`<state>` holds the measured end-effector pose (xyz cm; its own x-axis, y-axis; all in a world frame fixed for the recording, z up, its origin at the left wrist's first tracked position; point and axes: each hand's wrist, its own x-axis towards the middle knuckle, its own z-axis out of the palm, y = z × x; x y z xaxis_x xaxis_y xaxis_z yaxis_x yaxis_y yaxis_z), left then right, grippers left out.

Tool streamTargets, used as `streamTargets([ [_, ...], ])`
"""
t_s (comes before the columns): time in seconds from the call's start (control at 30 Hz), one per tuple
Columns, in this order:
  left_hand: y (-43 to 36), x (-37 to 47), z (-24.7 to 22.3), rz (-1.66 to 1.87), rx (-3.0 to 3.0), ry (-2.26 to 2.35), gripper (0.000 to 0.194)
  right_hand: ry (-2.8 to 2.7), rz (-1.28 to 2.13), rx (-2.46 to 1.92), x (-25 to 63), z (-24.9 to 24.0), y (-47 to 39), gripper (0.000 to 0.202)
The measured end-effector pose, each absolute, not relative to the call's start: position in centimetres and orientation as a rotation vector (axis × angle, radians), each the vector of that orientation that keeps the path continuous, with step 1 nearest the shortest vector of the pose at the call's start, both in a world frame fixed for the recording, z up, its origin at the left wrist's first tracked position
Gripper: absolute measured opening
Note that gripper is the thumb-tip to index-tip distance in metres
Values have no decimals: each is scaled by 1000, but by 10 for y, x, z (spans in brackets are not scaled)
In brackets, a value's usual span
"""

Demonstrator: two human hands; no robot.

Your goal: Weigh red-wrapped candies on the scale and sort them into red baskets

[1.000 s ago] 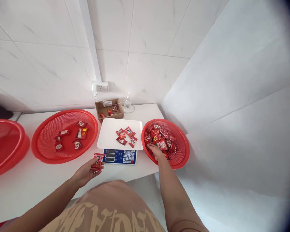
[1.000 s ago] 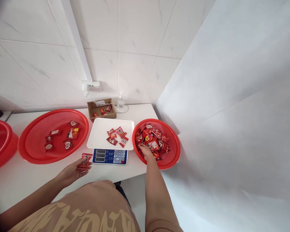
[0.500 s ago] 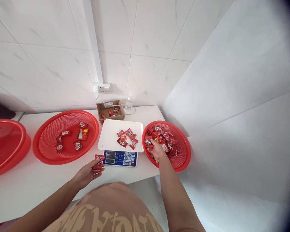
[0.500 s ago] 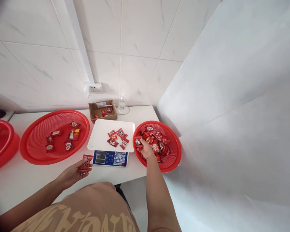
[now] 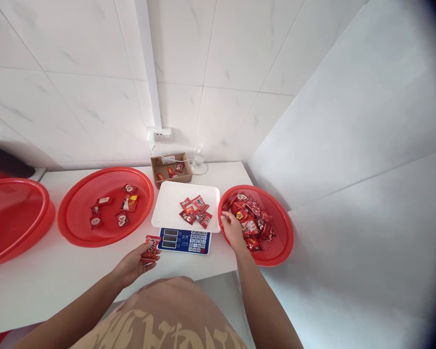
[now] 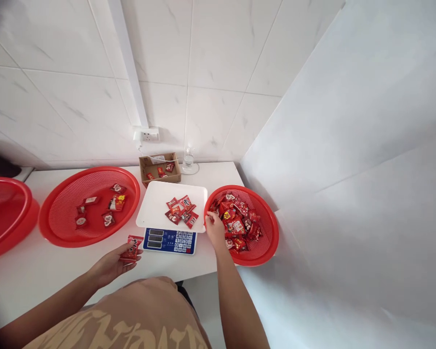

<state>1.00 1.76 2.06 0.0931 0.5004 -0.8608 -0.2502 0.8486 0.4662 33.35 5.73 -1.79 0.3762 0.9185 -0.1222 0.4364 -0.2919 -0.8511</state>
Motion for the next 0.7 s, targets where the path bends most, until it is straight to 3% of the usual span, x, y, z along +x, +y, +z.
streamTargets([
  [0.23, 20, 7, 18, 554, 236, 1374, 18, -1624, 509, -2110, 354, -45, -7, 42],
  [0.47, 18, 14, 18, 561, 250, 1365, 19, -1746, 573, -2479, 342, -43, -7, 32],
  [0.7, 8, 17, 13, 528, 250, 1366, 19, -1673, 662, -2719, 337, -36, -6, 42],
])
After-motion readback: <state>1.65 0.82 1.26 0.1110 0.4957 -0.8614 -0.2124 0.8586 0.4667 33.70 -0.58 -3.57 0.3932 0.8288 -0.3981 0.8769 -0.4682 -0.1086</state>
